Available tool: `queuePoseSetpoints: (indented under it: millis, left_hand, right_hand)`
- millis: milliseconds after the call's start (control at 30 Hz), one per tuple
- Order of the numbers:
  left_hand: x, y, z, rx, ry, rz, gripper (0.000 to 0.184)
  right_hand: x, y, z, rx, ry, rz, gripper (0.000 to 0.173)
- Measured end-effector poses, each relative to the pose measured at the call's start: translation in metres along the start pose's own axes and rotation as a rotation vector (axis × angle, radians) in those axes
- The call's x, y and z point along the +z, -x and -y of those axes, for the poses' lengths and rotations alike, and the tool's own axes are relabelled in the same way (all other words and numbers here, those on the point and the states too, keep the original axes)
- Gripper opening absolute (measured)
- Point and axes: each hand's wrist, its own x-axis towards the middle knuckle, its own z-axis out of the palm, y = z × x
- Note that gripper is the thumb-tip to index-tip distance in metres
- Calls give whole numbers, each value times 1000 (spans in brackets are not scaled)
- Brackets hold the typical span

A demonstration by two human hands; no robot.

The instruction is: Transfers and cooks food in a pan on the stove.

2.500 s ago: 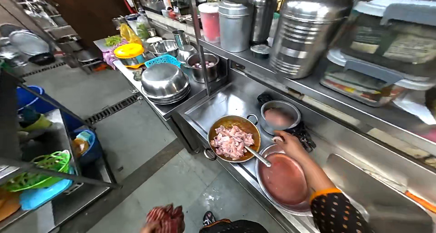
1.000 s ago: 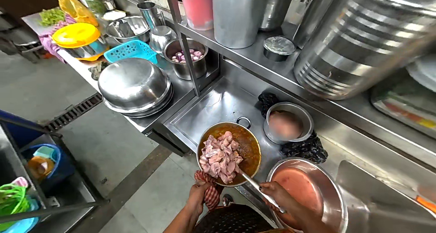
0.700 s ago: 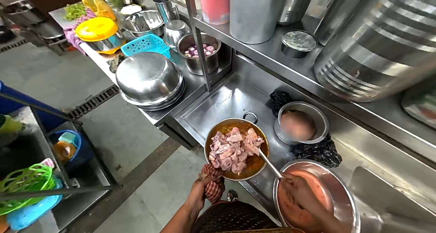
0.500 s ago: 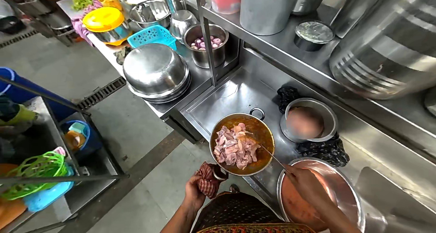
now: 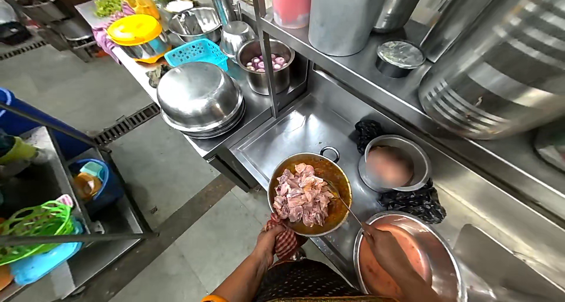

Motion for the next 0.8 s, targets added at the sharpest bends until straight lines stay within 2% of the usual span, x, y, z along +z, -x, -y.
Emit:
queuePoseSetpoints:
  millis: [133,233,333,367,433,533,600,700,800]
  left_hand:
    - [8,-2,0,13,-228,-189,42]
    - [14,-6,6,77,-202,-253,40]
    - [20,-2,5,102,-139,-287,39]
    - [20,1,6,104,-115,-286,39]
    - [18,5,7,107,-88,-283,36]
    - [13,15,11,135,-73,-264,28]
    - [6,20,15,131,-68,-235,27]
    - [-12,26,16,131,-25,-197,29]
    - [-43,35,22,148,42,-222,28]
  right_hand:
    - [-21,4,16,33,227,-36,42]
    - [-50,-5,27,-4,367,-100,43]
    - [-79,-17,32,-20,345,36,30]
    - [-83,-16,30,-36,285,115,25]
    - [-83,-6,25,-31,143,296,29]
    - [-61,12,8,-14,-206,517,32]
    - [-27,21,5,-22,-482,560,30]
    - [29,36,24,55,-905,558,31]
    - [68,47,52,14,-963,497,33]
